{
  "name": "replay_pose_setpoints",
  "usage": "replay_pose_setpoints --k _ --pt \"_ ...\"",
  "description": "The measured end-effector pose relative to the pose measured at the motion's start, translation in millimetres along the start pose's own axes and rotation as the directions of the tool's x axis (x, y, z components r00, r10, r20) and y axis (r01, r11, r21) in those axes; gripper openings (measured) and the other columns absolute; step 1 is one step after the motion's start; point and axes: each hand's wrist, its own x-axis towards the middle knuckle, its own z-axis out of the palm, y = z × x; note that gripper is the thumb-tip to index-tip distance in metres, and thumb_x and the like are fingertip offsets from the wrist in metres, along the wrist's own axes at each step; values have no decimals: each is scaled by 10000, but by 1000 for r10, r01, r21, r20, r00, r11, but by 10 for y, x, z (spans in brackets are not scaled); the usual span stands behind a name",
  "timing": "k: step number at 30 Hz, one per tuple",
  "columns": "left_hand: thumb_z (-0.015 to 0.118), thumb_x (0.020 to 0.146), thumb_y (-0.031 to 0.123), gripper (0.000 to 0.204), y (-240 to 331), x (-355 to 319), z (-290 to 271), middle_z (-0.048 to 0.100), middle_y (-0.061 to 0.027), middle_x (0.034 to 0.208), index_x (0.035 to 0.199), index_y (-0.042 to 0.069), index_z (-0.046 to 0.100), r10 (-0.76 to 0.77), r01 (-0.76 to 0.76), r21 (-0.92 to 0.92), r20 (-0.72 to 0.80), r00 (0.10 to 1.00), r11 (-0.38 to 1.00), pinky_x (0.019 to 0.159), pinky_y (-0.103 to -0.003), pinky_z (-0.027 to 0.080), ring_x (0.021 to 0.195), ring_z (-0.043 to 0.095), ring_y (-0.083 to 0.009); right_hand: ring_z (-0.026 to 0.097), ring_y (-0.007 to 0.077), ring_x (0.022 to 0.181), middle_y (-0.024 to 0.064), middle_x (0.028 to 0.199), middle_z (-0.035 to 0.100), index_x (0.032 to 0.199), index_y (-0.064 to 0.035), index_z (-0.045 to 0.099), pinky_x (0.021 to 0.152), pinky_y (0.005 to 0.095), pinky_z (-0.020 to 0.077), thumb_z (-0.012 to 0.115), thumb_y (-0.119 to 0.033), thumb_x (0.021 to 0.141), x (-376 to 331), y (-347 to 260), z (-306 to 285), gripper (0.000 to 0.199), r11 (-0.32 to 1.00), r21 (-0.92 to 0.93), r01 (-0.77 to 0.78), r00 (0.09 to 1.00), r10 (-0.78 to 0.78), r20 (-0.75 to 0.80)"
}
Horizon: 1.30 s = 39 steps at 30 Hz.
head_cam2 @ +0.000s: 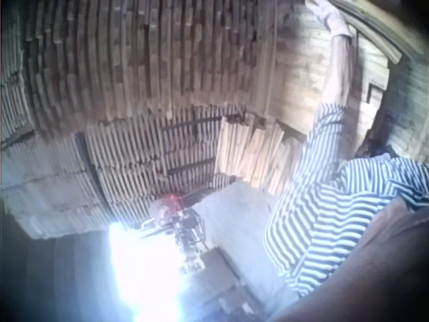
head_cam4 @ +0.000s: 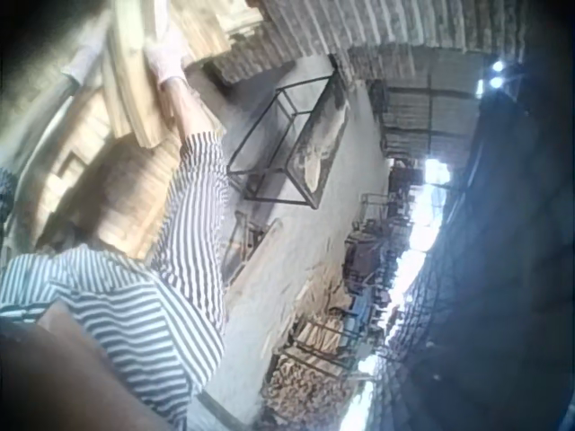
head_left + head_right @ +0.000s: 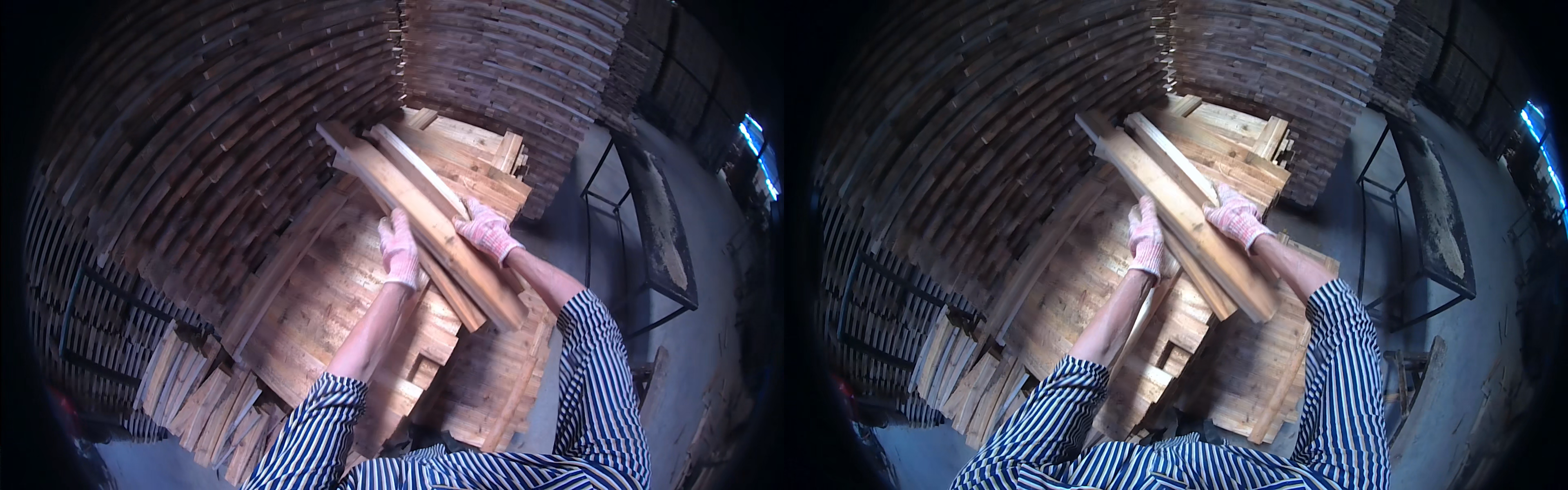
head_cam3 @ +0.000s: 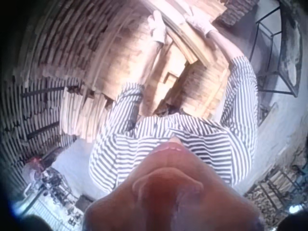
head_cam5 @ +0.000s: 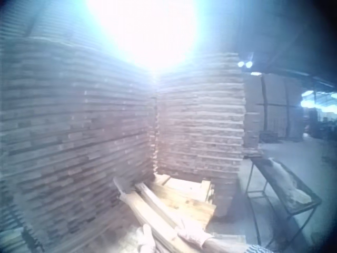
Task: The person repeatedly picks up small wooden planks from a pile on the floor and stacks them onto a metal rack. The person wears pink gloves and a striped shirt while performing the task in a workshop environment.
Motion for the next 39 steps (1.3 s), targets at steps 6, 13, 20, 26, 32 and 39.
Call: replay_pose_setpoints --k 6,13,20,26,32,39 --pt "375 1070 291 594 -847 650 -138 335 -212 1590 1594 55 226 169 -146 -298 56 984 943 1150 -344 360 1438 387 -303 617 348 1196 187 1273 648 1390 -134 524 985 396 501 645 -322 881 213 -396 -552 556 1000 16 1 999 0 -53" --pt "444 835 868 1138 -658 129 -22 645 -196 949 1616 91 161 289 -264 276 -52 956 924 622 -387 478 757 616 -276 656 335 1062 133 1155 660 1265 -170 521 874 468 536 632 -214 914 1806 13 -998 371 832 -551 56 897 -285 -339" --pt "451 992 616 849 -654 131 175 490 -275 1461 1588 54 228 415 -424 161 84 906 891 1058 -398 436 1270 548 -416 559 368 1266 183 1430 540 1375 -147 535 1045 481 449 462 -478 981 2474 945 -399 520 890 -456 24 981 -108 -159" --pt "359 945 -18 693 -1302 451 -333 283 -146 1614 1600 44 143 230 -68 -748 115 966 660 1235 -316 223 1478 309 -257 498 354 1364 247 1490 481 1528 -59 396 1114 422 401 452 -747 919 1020 -724 -104 921 984 -12 180 971 -176 162" --pt "473 1025 548 817 -300 136 2 401 -235 1539 1574 7 204 52 -2 -258 187 981 966 1185 -363 358 1422 417 -311 496 351 1348 261 1481 466 1546 -14 320 1129 377 401 806 -553 731 -322 -554 36 1092 1000 16 7 977 -10 212" --pt "721 912 83 600 285 201 -143 637 -182 1300 1430 -47 447 -172 220 -511 139 975 831 966 -331 524 1149 640 -243 635 244 1150 164 1340 622 1501 -99 452 928 328 536 891 -328 737 -237 -71 29 910 777 629 5 996 -57 63"
